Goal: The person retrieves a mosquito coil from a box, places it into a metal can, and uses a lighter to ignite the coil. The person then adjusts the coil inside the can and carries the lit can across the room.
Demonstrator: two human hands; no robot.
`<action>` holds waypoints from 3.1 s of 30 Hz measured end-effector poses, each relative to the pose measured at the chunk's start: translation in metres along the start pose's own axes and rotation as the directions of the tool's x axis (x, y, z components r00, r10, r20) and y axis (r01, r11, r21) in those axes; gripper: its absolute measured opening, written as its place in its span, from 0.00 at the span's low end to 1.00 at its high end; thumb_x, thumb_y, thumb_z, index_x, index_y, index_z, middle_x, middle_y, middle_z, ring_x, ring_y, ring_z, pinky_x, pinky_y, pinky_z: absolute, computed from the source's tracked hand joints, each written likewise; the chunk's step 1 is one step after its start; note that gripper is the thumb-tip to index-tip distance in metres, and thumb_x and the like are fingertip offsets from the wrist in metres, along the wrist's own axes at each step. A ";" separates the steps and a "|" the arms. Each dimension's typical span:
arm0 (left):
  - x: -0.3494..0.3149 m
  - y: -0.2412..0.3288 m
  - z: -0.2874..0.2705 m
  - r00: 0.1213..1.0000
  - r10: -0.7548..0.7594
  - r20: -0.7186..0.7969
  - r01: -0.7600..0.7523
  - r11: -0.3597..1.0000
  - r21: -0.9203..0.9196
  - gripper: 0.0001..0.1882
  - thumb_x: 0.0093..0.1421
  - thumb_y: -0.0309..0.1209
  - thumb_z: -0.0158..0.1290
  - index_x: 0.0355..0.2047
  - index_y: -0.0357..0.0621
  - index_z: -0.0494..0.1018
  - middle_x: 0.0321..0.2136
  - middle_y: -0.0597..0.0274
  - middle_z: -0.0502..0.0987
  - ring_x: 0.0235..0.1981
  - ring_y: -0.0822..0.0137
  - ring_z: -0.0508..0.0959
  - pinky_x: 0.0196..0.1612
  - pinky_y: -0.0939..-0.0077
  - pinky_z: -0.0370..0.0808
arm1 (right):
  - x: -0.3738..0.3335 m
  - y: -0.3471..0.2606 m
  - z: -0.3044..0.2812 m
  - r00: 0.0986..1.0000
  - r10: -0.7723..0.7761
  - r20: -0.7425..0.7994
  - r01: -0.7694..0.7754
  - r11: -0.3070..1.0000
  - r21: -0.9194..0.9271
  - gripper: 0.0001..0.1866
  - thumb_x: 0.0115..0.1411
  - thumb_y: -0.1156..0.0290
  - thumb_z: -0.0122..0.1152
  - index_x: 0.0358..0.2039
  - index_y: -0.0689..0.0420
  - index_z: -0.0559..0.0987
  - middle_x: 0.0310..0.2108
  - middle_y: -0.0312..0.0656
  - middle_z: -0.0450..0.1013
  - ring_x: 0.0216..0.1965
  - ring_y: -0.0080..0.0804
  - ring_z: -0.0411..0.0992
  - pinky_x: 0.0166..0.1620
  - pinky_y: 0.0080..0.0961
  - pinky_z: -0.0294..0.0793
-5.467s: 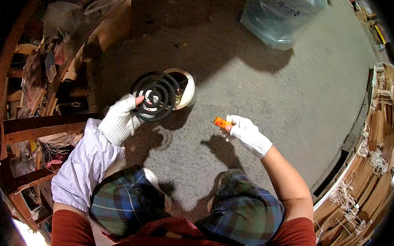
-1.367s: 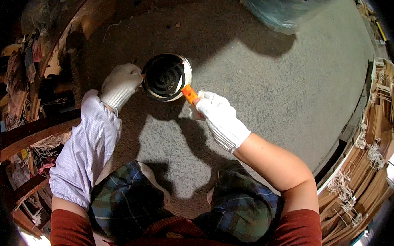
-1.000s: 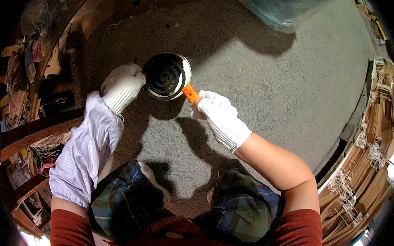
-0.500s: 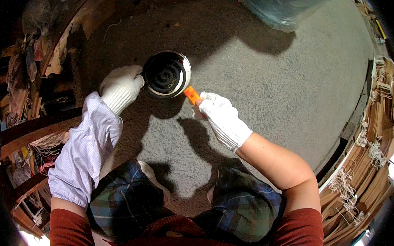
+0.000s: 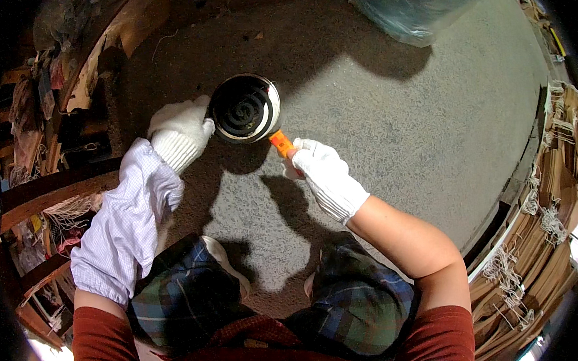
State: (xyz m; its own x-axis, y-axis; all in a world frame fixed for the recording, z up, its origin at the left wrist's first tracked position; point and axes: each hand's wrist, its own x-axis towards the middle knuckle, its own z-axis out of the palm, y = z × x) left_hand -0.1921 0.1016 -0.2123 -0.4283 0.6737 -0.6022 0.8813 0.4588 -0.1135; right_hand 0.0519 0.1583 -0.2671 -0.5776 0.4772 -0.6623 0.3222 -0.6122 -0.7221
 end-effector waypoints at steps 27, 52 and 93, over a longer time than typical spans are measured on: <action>0.004 0.006 0.015 0.999 0.005 -0.044 0.005 0.971 0.238 0.24 0.59 0.40 0.52 0.52 0.40 0.65 0.38 0.51 0.78 0.40 0.56 0.79 0.39 0.62 0.77 | 0.005 0.008 -0.008 0.998 -0.009 0.056 0.011 0.999 -0.051 0.14 0.61 0.61 0.58 0.35 0.60 0.76 0.28 0.35 0.71 0.29 0.22 0.67 0.37 0.22 0.70; 0.004 -0.009 -0.002 0.995 -0.053 0.088 0.044 0.994 0.097 0.35 0.55 0.54 0.54 0.56 0.45 0.63 0.42 0.53 0.77 0.44 0.56 0.78 0.42 0.61 0.76 | 0.002 0.013 -0.008 1.000 0.003 0.001 -0.003 0.999 -0.037 0.15 0.61 0.60 0.56 0.36 0.60 0.77 0.28 0.35 0.70 0.29 0.22 0.66 0.37 0.22 0.69; 0.004 -0.008 0.010 0.999 0.026 0.035 -0.029 0.995 0.097 0.30 0.57 0.54 0.53 0.49 0.44 0.66 0.36 0.53 0.79 0.41 0.54 0.79 0.41 0.59 0.75 | -0.002 0.017 -0.008 1.000 0.010 0.007 -0.010 0.999 -0.036 0.12 0.61 0.62 0.55 0.31 0.59 0.74 0.25 0.33 0.67 0.27 0.22 0.63 0.35 0.21 0.66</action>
State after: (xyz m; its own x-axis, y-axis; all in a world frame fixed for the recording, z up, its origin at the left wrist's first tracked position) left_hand -0.1984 0.0945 -0.2217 -0.3978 0.6646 -0.6326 0.9087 0.3804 -0.1719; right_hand 0.0647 0.1522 -0.2800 -0.5795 0.4669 -0.6680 0.3545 -0.5936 -0.7225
